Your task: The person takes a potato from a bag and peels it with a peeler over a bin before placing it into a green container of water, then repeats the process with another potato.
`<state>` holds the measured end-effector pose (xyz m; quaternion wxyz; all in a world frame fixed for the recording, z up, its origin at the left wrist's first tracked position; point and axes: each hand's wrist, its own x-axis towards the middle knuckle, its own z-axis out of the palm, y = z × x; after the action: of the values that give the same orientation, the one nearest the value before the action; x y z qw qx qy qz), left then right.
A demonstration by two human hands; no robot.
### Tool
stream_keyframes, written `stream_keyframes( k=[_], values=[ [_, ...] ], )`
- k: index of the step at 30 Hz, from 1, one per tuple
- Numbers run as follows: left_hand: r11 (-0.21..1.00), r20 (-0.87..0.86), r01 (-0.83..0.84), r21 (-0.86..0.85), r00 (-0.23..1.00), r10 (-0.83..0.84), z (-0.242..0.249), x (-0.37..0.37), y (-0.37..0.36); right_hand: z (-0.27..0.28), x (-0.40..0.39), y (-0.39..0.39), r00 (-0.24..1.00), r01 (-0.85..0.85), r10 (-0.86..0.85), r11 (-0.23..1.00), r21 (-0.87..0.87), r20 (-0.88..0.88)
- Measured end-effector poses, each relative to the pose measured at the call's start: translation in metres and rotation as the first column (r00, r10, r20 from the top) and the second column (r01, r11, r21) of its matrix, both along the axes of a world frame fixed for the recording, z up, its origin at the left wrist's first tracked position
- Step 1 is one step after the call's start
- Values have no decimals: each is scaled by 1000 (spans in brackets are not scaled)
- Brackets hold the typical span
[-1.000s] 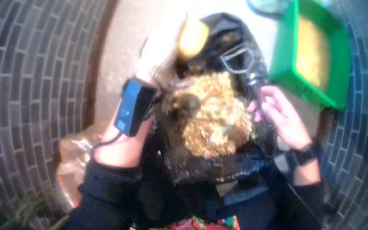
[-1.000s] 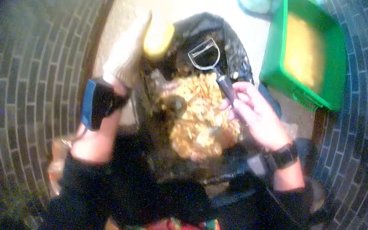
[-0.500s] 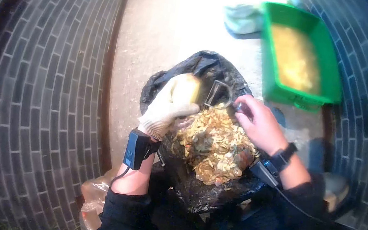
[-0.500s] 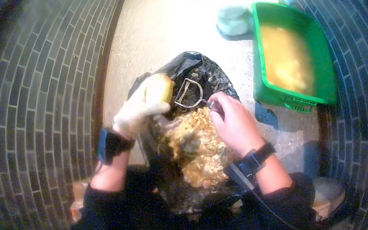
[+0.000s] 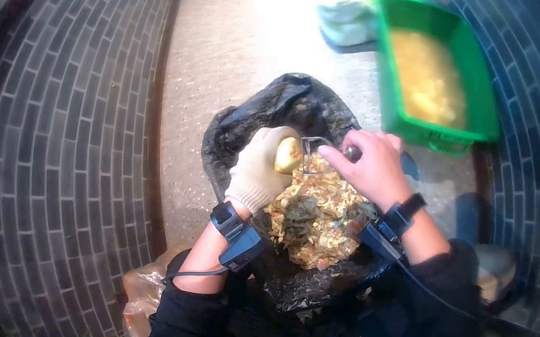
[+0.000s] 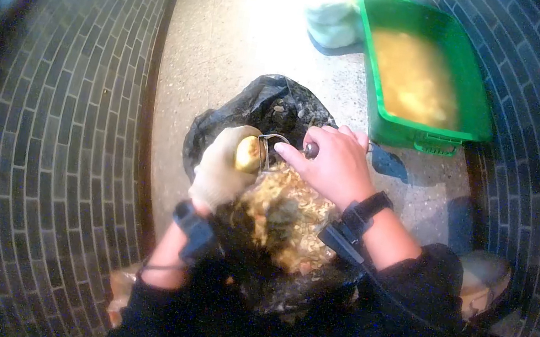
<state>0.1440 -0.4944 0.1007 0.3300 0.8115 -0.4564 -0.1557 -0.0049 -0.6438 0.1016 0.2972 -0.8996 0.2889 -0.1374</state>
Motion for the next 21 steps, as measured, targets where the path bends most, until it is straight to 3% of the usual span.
stream_keyframes(
  k=[4, 6, 9, 12, 19, 21],
  values=[
    [999, 39, -1, -43, 999, 2, -4, -5, -2, -3, 1, 1, 995, -42, 44, 999, -32, 87],
    [1000, 23, 20, -13, 1000, -20, -6, -5, -2, -10, 3, 2, 982, -95, 114, 987, -130, 149],
    [993, 42, 36, -113, 999, -32, -7, -6, -4, -17, 5, 3, 971, -134, 152, 985, -105, 183],
    [998, 67, 15, -53, 998, -12, -7, -8, -6, -13, 7, 7, 960, -156, 176, 982, -105, 218],
    [997, 127, 71, -32, 990, -66, -4, -3, -4, -15, 7, 9, 983, -117, 135, 983, -139, 127],
    [993, 119, 99, -71, 989, -90, -5, -2, -4, -12, 6, 7, 988, -110, 116, 992, -65, 100]
  ],
)
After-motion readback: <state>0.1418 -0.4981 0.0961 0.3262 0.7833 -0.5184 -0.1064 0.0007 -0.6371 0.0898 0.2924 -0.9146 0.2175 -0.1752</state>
